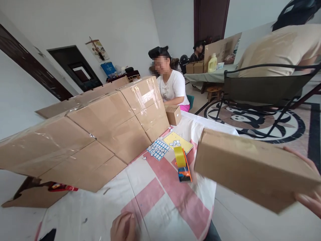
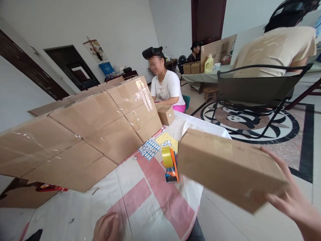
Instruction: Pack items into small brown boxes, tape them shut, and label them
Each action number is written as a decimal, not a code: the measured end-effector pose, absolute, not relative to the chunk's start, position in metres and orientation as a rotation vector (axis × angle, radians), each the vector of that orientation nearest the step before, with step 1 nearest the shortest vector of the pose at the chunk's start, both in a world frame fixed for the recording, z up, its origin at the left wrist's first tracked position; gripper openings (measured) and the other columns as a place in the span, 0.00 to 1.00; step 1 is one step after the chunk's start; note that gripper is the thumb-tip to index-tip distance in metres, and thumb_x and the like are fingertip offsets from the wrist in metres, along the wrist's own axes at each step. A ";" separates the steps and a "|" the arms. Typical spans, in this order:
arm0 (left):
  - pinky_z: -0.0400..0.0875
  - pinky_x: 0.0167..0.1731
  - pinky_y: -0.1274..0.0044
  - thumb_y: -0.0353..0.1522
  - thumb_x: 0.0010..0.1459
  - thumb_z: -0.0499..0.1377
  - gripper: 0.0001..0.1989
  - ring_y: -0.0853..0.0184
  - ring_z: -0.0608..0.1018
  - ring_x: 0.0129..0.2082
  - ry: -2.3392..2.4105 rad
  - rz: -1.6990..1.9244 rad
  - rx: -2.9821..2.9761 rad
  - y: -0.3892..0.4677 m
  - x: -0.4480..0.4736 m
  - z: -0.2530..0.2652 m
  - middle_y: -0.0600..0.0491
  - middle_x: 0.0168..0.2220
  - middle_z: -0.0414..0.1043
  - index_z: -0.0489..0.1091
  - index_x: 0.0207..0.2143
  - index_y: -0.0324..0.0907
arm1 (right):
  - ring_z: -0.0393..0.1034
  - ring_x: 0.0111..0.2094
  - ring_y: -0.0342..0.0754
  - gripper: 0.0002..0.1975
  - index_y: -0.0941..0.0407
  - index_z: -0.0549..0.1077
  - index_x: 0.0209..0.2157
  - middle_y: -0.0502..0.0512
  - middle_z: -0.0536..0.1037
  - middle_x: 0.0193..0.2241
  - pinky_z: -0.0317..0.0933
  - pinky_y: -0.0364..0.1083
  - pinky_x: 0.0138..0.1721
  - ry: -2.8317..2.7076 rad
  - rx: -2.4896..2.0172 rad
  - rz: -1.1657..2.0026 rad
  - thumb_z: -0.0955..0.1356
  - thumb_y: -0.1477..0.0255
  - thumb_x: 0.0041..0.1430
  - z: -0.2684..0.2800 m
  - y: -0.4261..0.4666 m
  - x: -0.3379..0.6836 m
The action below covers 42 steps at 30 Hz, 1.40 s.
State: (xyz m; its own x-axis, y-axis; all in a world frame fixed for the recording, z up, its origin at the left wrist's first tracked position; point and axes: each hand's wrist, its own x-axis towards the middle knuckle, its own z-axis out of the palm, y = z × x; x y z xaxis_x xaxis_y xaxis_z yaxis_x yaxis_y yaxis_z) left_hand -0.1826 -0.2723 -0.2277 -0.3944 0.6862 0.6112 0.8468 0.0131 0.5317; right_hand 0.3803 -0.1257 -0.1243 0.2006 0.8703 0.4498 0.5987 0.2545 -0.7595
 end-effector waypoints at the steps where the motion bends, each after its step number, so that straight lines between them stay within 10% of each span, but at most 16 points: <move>1: 0.76 0.39 0.62 0.38 0.57 0.60 0.04 0.57 0.80 0.35 -2.091 -1.296 -1.667 -0.272 -0.185 -0.227 0.53 0.33 0.79 0.74 0.33 0.52 | 0.62 0.62 0.64 0.57 0.41 0.54 0.69 0.73 0.62 0.64 0.64 0.60 0.49 -1.518 -1.401 0.373 0.68 0.33 0.41 -0.119 -0.102 0.378; 15: 0.76 0.42 0.65 0.39 0.57 0.61 0.07 0.58 0.79 0.39 -2.296 -1.344 -1.540 -0.275 -0.170 -0.210 0.51 0.35 0.78 0.77 0.32 0.49 | 0.72 0.48 0.63 0.58 0.63 0.51 0.67 0.79 0.69 0.53 0.64 0.56 0.44 -1.857 -1.530 0.403 0.76 0.50 0.45 -0.135 0.141 0.212; 22: 0.74 0.36 0.73 0.41 0.60 0.58 0.11 0.66 0.77 0.31 -2.338 -1.501 -1.095 -0.304 -0.227 -0.183 0.52 0.33 0.77 0.74 0.34 0.45 | 0.73 0.47 0.68 0.31 0.51 0.71 0.57 0.82 0.71 0.50 0.60 0.59 0.34 -2.043 -1.418 -0.120 0.72 0.51 0.56 -0.079 0.092 0.178; 27: 0.74 0.38 0.72 0.42 0.64 0.53 0.18 0.65 0.77 0.36 -2.337 -1.499 -0.712 -0.311 -0.350 -0.141 0.46 0.41 0.75 0.68 0.48 0.39 | 0.75 0.37 0.53 0.09 0.50 0.77 0.41 0.59 0.78 0.45 0.67 0.51 0.40 -2.399 -0.734 0.395 0.67 0.63 0.62 -0.052 -0.025 0.003; 34: 0.69 0.55 0.68 0.29 0.60 0.58 0.36 0.56 0.70 0.60 -2.486 -1.186 -0.816 -0.258 -0.508 -0.076 0.39 0.72 0.46 0.50 0.69 0.42 | 0.69 0.58 0.56 0.24 0.55 0.76 0.56 0.62 0.67 0.63 0.62 0.50 0.57 -2.738 -0.436 1.071 0.71 0.76 0.56 -0.084 -0.162 -0.326; 38: 0.69 0.56 0.62 0.27 0.57 0.62 0.32 0.53 0.72 0.58 -2.611 -0.968 -0.921 -0.242 -0.563 -0.057 0.41 0.71 0.50 0.61 0.64 0.45 | 0.66 0.60 0.65 0.37 0.53 0.69 0.63 0.63 0.37 0.74 0.63 0.56 0.56 -2.745 -0.649 1.137 0.74 0.80 0.50 -0.094 -0.175 -0.447; 42: 0.72 0.52 0.59 0.37 0.62 0.61 0.20 0.58 0.75 0.53 -2.683 -0.857 -0.897 -0.235 -0.587 -0.057 0.45 0.59 0.67 0.68 0.56 0.42 | 0.65 0.62 0.66 0.42 0.54 0.56 0.70 0.67 0.33 0.74 0.62 0.60 0.57 -2.659 -0.817 1.218 0.71 0.80 0.55 -0.098 -0.165 -0.497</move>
State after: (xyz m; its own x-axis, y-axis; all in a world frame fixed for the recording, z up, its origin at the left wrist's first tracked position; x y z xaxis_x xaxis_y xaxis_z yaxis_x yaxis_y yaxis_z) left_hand -0.5871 -0.2352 -0.0574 -0.8001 0.4927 0.3421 0.5998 0.6507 0.4656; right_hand -0.4969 -0.1645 -0.0979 -0.8500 0.5121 -0.1235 0.4279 0.5344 -0.7289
